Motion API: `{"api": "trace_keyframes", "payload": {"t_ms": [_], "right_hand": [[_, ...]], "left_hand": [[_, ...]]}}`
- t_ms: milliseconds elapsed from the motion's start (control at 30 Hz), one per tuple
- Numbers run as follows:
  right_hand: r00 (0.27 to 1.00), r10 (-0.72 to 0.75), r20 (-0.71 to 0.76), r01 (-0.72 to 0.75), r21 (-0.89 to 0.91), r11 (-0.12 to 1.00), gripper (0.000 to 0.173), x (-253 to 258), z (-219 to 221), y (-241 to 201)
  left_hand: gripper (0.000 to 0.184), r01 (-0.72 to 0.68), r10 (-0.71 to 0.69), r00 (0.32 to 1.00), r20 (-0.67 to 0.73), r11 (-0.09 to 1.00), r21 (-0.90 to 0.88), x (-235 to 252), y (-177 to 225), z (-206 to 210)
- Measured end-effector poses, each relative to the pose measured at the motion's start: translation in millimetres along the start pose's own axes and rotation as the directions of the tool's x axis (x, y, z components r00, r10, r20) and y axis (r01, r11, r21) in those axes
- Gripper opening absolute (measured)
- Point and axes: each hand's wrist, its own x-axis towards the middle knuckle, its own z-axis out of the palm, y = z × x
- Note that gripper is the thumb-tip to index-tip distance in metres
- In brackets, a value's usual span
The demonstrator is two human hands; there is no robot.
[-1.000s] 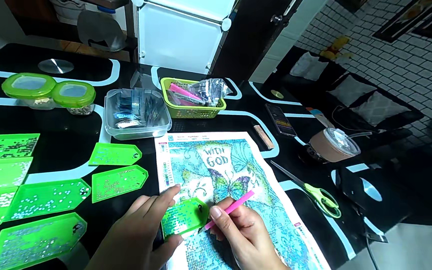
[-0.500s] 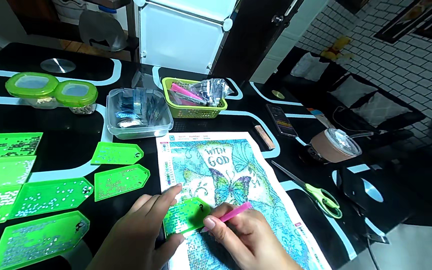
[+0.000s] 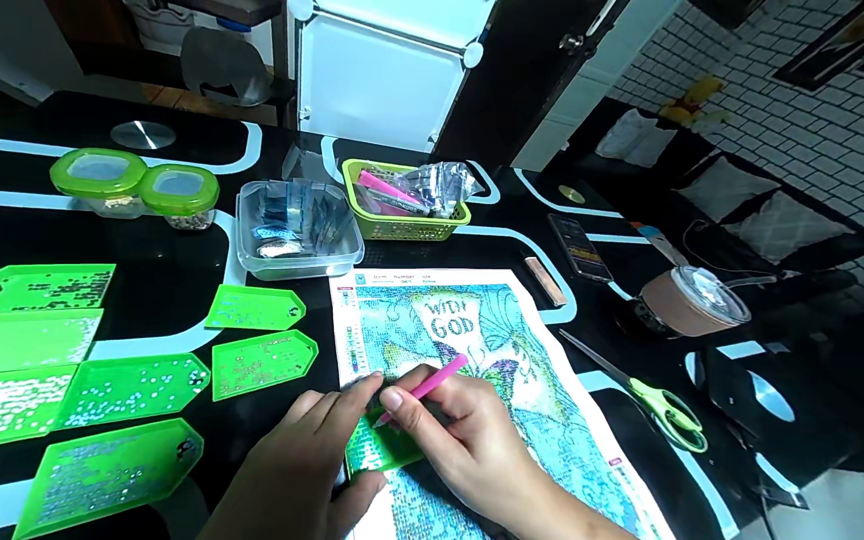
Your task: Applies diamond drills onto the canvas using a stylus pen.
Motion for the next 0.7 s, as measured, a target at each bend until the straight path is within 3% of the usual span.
{"api": "trace_keyframes", "payload": {"t_ms": [267,400,533,700], "right_hand": [[1.000,-0.017,-0.008,0.017,-0.026,1.000,0.030,-1.1,1.3,2.0],[0.999,0.011,-0.035,-0.007,0.109,0.994,0.026,-2.8,-3.5,-2.7],[0.986,0.139,-0.091,-0.101,0.339,0.935,0.022,-21.8,-13.1,-3.3],[0.973,0.179,-0.142,-0.116,0.369,0.922,0.021,-49.1,-14.3,8.0]], "left_hand": [[0.066,-0.003,0.003,1.000,-0.017,1.000,-0.011,0.3,0.0,2.3],[0.066,-0.004,0.004,1.000,-0.016,1.000,-0.007,0.6,-0.3,2.6],[0.065,0.005,-0.005,1.000,0.014,0.999,-0.033,1.0,0.3,0.4],[0.065,0.021,-0.018,0.999,0.048,0.998,-0.067,1.5,1.0,-3.1]]}}
